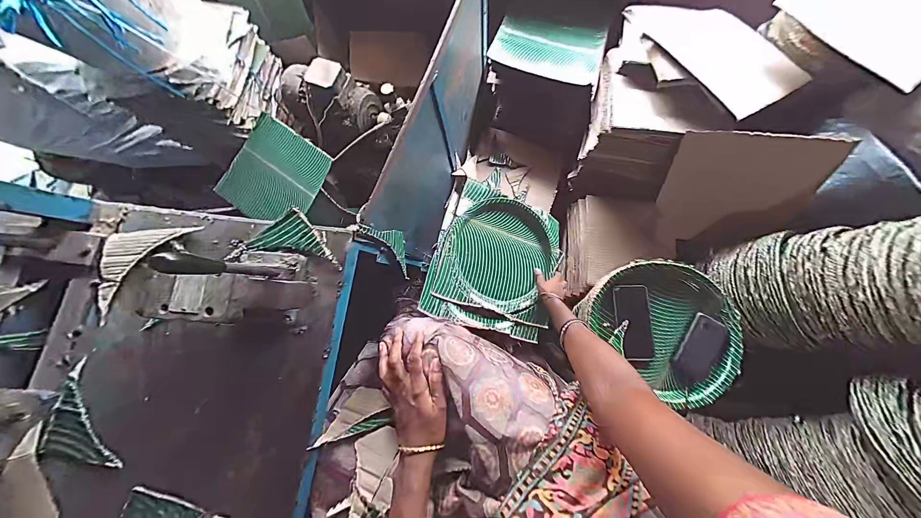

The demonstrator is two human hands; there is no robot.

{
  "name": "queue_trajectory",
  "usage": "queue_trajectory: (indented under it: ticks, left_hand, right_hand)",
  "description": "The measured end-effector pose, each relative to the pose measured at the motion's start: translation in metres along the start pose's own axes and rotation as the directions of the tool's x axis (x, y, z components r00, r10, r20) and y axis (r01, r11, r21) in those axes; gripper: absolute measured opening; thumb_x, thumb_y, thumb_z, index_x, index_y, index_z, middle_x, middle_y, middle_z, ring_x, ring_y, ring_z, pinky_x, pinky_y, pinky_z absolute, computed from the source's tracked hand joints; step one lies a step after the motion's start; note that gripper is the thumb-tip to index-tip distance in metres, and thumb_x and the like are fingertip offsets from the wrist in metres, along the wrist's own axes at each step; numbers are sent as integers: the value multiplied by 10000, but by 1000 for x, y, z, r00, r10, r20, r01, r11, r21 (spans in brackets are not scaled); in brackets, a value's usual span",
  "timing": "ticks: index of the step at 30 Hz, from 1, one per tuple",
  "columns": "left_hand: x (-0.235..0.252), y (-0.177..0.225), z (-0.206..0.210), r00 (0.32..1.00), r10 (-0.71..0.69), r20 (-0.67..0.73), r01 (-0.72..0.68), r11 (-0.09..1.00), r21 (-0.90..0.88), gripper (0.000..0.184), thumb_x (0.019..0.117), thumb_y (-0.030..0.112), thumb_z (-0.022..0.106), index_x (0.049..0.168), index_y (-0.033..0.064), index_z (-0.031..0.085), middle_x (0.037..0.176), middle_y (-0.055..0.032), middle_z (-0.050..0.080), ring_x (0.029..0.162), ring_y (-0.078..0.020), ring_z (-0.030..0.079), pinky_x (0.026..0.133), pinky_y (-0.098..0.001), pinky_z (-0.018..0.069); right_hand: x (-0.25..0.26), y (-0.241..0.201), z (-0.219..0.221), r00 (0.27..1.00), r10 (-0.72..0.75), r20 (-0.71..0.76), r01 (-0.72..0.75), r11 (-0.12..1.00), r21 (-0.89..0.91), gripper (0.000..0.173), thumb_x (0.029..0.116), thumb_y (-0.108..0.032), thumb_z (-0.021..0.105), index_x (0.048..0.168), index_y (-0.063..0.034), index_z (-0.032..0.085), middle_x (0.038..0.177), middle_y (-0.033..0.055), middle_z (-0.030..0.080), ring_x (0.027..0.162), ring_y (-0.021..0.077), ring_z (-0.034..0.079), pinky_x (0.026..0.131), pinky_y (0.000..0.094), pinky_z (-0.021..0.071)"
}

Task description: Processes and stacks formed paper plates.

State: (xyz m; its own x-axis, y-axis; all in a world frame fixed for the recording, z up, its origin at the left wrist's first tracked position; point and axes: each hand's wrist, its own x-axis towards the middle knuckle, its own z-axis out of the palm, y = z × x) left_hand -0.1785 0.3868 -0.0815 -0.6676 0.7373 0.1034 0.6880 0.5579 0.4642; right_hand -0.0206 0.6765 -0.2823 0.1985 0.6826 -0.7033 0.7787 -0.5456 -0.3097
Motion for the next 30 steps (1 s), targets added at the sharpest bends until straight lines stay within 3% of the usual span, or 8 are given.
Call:
queue_trajectory:
  ticks: [6, 8, 10, 13, 18, 21, 25, 30]
  left_hand:
    - [14, -1, 9, 993, -119, 2, 119, 993, 13, 571, 1022, 471, 353, 1337, 98, 649, 1515, -270, 463, 1448, -522, 332, 1153, -668, 269]
    - [43, 4, -1, 958, -225, 180, 215, 974, 76, 547, 964, 420, 475, 1377, 97, 629, 1504, -205, 506, 1456, -459, 362, 1146, -699, 226]
    - [99, 15, -6, 847, -314, 429, 280, 949, 142, 604, 1011, 407, 536, 1508, 67, 489, 1499, -167, 535, 1449, -360, 429, 1201, -670, 152]
    - [173, 24, 39, 724, -314, 614, 323, 941, 101, 863, 1008, 508, 573, 1616, 23, 201, 1545, -262, 429, 1354, -416, 517, 1112, -617, 393]
    - [198, -4, 136, 556, -494, 669, 496, 843, 211, 1117, 938, 334, 742, 1601, -34, -77, 1549, -381, 312, 1350, -502, 482, 1078, -592, 440]
    - [201, -22, 164, 438, -536, 722, 530, 802, 274, 971, 988, 320, 669, 1586, -79, 17, 1395, -354, 526, 1277, -453, 571, 1068, -581, 450]
    - [216, -27, 162, 257, -484, 837, 373, 848, 376, 873, 1021, 514, 540, 1590, -47, 188, 1476, -291, 493, 1363, -410, 510, 1107, -606, 392]
    - [225, -54, 190, 193, -362, 912, 305, 906, 295, 638, 1043, 467, 532, 1394, -66, 537, 1399, -300, 559, 1346, -429, 515, 1094, -643, 374]
  right_hand:
    - [20, 11, -14, 994, -21, 103, -1, 978, 208, 700, 1021, -520, 569, 1386, 76, 546, 1395, 300, 568, 1322, 381, 542, 1120, 524, 402]
    - [27, 8, -10, 995, -48, 83, 30, 977, 212, 673, 1027, -435, 605, 1448, 75, 479, 1418, 309, 546, 1339, 390, 528, 1132, 527, 398]
    - [26, -3, -14, 990, -128, 55, 117, 980, 162, 609, 1021, -227, 645, 1504, 61, 410, 1421, 320, 540, 1336, 406, 529, 1128, 528, 405]
    - [23, -13, -31, 960, -253, 118, 258, 965, -33, 706, 950, -54, 679, 1555, 43, 329, 1473, 334, 481, 1365, 436, 497, 1135, 557, 392]
    - [29, -1, -35, 936, -331, 122, 348, 923, -167, 843, 1009, -312, 654, 1625, -4, 168, 1571, 334, 357, 1454, 442, 399, 1202, 531, 326]
    - [32, 5, -28, 972, -234, -18, 233, 972, -37, 793, 999, -422, 656, 1552, 45, 333, 1498, 308, 480, 1412, 401, 469, 1187, 514, 346]
    - [32, -17, -29, 972, -208, 111, 204, 978, 40, 738, 1071, -451, 500, 1548, 78, 308, 1514, 310, 458, 1428, 365, 458, 1201, 492, 333]
    - [39, -14, -33, 972, -27, 232, -8, 989, 149, 658, 1024, -526, 548, 1408, 8, 537, 1369, 214, 602, 1248, 282, 592, 1048, 489, 474]
